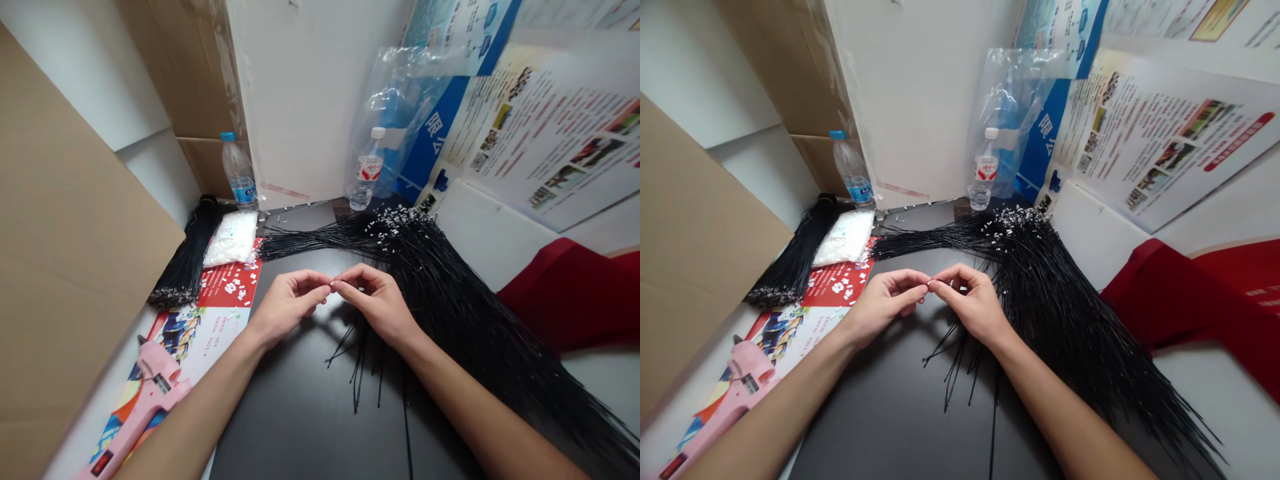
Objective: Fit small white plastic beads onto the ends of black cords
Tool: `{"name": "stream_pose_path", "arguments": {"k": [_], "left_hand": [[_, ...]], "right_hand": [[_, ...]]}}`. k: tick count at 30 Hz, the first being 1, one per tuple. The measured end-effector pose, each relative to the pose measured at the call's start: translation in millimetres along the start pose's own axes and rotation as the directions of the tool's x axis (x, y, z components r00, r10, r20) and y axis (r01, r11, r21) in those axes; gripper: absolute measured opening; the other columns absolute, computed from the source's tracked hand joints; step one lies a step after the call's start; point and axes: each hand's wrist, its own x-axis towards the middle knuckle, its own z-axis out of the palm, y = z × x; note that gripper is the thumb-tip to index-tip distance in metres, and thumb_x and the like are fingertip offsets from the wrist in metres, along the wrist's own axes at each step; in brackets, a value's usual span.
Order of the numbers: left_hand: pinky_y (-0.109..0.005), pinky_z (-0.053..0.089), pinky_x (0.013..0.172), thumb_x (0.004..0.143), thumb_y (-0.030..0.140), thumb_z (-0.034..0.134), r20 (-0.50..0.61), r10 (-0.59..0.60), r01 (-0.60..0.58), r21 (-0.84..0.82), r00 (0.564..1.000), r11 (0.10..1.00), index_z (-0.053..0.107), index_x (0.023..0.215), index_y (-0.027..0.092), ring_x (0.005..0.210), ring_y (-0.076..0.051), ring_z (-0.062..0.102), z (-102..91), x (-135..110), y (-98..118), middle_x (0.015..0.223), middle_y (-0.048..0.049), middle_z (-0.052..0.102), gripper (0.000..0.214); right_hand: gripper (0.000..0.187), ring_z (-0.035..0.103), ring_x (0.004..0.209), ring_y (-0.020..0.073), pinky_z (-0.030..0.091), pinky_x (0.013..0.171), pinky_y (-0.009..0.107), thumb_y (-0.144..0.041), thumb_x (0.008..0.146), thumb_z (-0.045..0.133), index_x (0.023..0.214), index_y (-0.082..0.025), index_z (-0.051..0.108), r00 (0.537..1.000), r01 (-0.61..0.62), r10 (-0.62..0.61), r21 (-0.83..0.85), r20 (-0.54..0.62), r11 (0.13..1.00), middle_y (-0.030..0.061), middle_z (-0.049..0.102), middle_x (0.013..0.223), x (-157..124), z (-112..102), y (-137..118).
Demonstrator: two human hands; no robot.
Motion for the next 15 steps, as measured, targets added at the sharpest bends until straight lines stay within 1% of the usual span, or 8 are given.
{"name": "stream_pose_path", "arguments": {"k": [3,7,9,11,13,15], "left_hand": [[-0.022,0.033,0.05,0.074,0.033,0.077,-0.025,0.03,-0.03,0.032,0.999,0.999,0.072,0.084,0.015,0.053,-0.007,0.044,0.5,0.2,-0.8,0.068,0.0008,0.063,0.021],[-0.024,0.04,0.055,0.079,0.032,0.073,-0.092,0.159,-0.138,0.199,0.983,0.97,0.071,0.084,0.016,0.061,-0.011,0.054,0.3,0.4,-4.6,0.074,-0.0023,0.067,0.016],[-0.024,0.042,0.056,0.081,0.031,0.072,-0.107,0.199,-0.164,0.271,0.974,0.949,0.071,0.084,0.016,0.063,-0.012,0.057,1.1,-0.4,-5.2,0.077,-0.0033,0.069,0.016],[-0.024,0.044,0.055,0.08,0.031,0.071,-0.094,0.189,-0.157,0.276,0.977,0.948,0.071,0.084,0.016,0.061,-0.012,0.057,2.3,-1.2,-4.0,0.078,-0.0034,0.07,0.015],[-0.025,0.046,0.055,0.079,0.03,0.072,-0.064,0.154,-0.135,0.23,0.986,0.964,0.071,0.083,0.016,0.058,-0.011,0.056,3.1,-1.7,-1.6,0.078,-0.0033,0.07,0.015],[-0.027,0.049,0.058,0.078,0.03,0.072,-0.039,0.113,-0.105,0.178,0.993,0.979,0.07,0.081,0.015,0.057,-0.011,0.058,2.6,-1.7,0.7,0.077,-0.0034,0.07,0.016]], "right_hand": [[0.026,0.048,0.06,0.0106,0.036,0.056,0.025,-0.043,0.076,0.074,0.078,-0.017,0.07,1.0,-0.01,0.01,0.0,-0.001,1.0,0.0006,0.063,0.069,-1.5,1.6,-0.2],[0.027,0.046,0.058,0.0092,0.035,0.054,0.024,-0.043,0.079,0.071,0.081,-0.016,0.071,1.0,-0.013,0.013,-0.044,-0.006,0.999,0.0006,0.063,0.07,-1.5,3.1,-1.6],[0.027,0.045,0.057,0.0089,0.035,0.054,0.023,-0.042,0.079,0.07,0.083,-0.016,0.071,1.0,-0.015,0.014,-0.069,-0.011,0.997,0.0008,0.063,0.072,-1.1,3.3,-1.9],[0.026,0.045,0.057,0.0089,0.034,0.052,0.023,-0.041,0.08,0.069,0.083,-0.015,0.071,1.0,-0.011,0.01,-0.101,-0.011,0.995,0.0012,0.063,0.072,-1.0,2.7,-2.0],[0.025,0.042,0.055,0.0086,0.032,0.05,0.023,-0.04,0.081,0.068,0.082,-0.015,0.071,1.0,0.004,-0.005,-0.14,-0.008,0.99,0.0008,0.062,0.069,-1.4,1.7,-1.9],[0.023,0.039,0.053,0.0081,0.03,0.048,0.023,-0.038,0.083,0.067,0.082,-0.015,0.072,0.999,0.041,-0.043,-0.184,-0.004,0.982,-0.0001,0.06,0.066,-2.2,0.7,-1.8]]}}
